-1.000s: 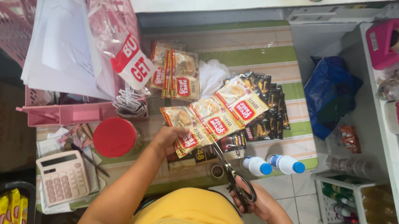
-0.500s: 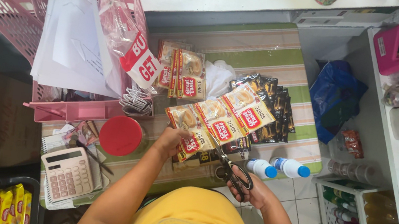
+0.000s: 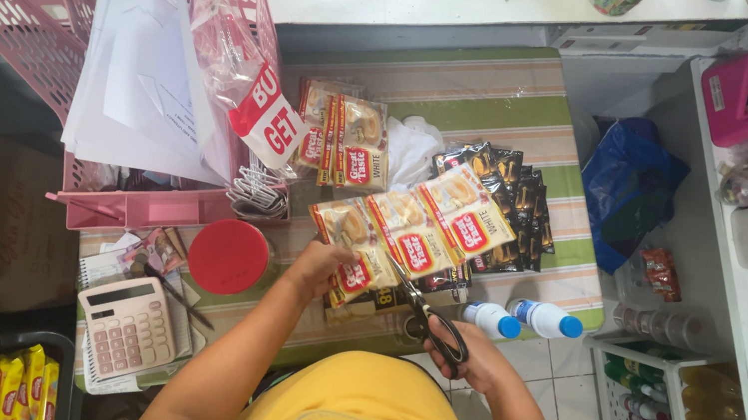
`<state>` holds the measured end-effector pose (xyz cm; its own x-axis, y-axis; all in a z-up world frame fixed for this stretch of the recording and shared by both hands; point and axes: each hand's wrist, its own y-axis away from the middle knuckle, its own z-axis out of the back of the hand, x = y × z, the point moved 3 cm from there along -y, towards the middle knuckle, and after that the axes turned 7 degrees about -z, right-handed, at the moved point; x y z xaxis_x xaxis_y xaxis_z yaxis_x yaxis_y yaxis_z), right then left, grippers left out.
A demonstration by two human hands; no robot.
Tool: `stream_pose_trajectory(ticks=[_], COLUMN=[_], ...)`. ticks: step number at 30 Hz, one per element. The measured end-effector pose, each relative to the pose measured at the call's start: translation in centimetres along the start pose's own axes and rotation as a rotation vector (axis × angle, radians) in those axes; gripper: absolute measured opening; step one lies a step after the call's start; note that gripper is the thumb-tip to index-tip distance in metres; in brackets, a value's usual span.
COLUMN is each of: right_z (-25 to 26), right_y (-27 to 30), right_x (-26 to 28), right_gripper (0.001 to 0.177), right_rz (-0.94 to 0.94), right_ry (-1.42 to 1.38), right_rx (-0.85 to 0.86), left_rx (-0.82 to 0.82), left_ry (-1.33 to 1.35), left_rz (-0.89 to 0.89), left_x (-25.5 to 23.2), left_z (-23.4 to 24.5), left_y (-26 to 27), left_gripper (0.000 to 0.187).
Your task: The person uses scissors to cut open multiple sealed food packages on a counter. They handle each package individually, cut the top, and place the opened items aside. The task continues with different package types throughout the clip.
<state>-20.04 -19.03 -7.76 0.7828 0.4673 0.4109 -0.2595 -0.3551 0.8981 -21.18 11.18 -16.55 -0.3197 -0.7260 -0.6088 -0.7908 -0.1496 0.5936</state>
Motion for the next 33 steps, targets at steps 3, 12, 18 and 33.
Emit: stream_pose_trajectory(ticks=[3,12,18,33], right_z=[-0.8,-2.8,-3.2,-2.8], right_y=[-0.6,-1.1,-1.5,-4.4], right_x=[0.5,1.2,1.8,4.1], right_gripper=[0.06,0.059,0.059,0.053], right_rz=[-0.028,0.013,-0.021,0.066], right_ry=[-0.039,-0.02,-0.046,-0.106], right_rx=[-0.014,-0.068,-0.084,-0.07], left_rx=[0.01,0.017,0.034,0.047], left_ry=[-0.005,0.022,0.053,0.051], left_rz=[0.037,-0.016,-0.005,0.113], left_x=[0.6,-0.4,-0.5,1.0], left_z=[-0.3,-1.0,-1.3,-0.7], left_y=[0.5,1.4,2.1,3.2], left_gripper=[0.044,0.049,0.054,0.04])
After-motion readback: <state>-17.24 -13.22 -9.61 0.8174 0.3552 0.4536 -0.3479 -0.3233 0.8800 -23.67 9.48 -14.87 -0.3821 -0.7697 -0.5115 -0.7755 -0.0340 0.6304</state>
